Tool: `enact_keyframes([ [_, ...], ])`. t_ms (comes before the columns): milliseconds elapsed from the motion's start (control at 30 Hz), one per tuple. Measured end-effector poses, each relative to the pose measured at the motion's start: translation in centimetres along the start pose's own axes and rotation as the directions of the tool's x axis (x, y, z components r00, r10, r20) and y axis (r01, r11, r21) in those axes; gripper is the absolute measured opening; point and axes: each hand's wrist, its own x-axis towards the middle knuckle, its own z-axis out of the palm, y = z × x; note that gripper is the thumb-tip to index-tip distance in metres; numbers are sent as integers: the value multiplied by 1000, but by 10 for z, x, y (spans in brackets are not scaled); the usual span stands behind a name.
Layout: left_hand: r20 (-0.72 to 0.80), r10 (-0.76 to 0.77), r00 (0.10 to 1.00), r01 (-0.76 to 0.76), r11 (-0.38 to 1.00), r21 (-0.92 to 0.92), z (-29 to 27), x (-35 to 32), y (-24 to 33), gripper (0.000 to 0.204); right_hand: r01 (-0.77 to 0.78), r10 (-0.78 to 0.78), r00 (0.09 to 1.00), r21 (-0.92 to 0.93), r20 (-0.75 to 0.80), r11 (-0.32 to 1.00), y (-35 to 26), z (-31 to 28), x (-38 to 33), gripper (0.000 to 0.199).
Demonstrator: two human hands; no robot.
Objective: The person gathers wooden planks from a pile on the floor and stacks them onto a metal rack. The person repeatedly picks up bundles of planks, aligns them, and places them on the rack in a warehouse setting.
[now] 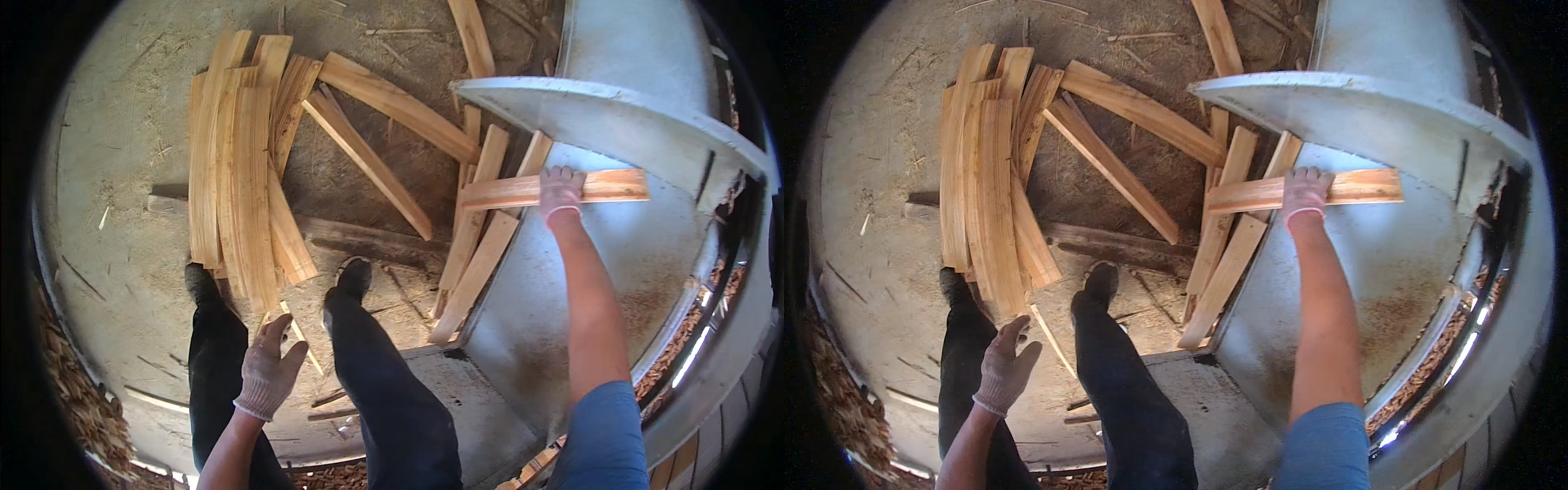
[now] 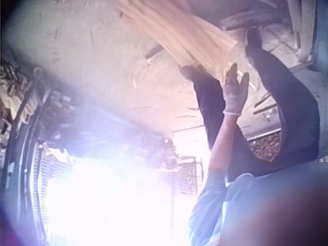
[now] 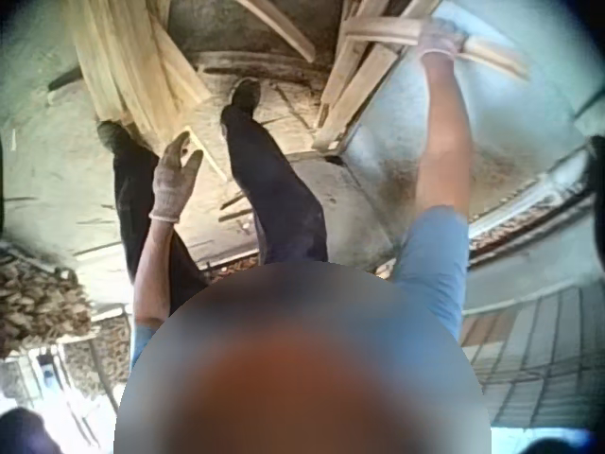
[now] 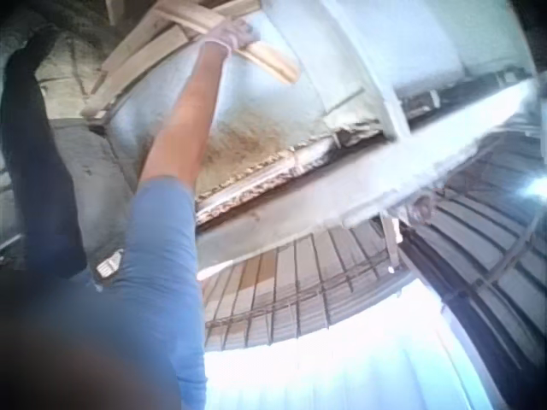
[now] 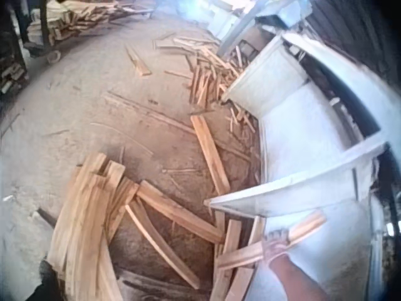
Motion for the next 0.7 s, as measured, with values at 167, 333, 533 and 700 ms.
enact_keyframes([
  [167,3,-23,1000,23,1000,-17,27,3,-9,48,0,-197,757,302,622,953,6,-55,-2,62],
  [333,49,-58,997,63,992,-105,35,3,-22,49,-668,-576,606,744,549,7,-10,-13,-42,70],
  [533,-140,-61,988,59,998,-21,13,9,-47,51,-493,-519,849,500,99,-712,-177,-154,-94,29],
  [700,-371,-13,929,-58,982,-179,-6,16,-45,50,-91,-346,938,975,16,-202,-217,-212,-97,99],
])
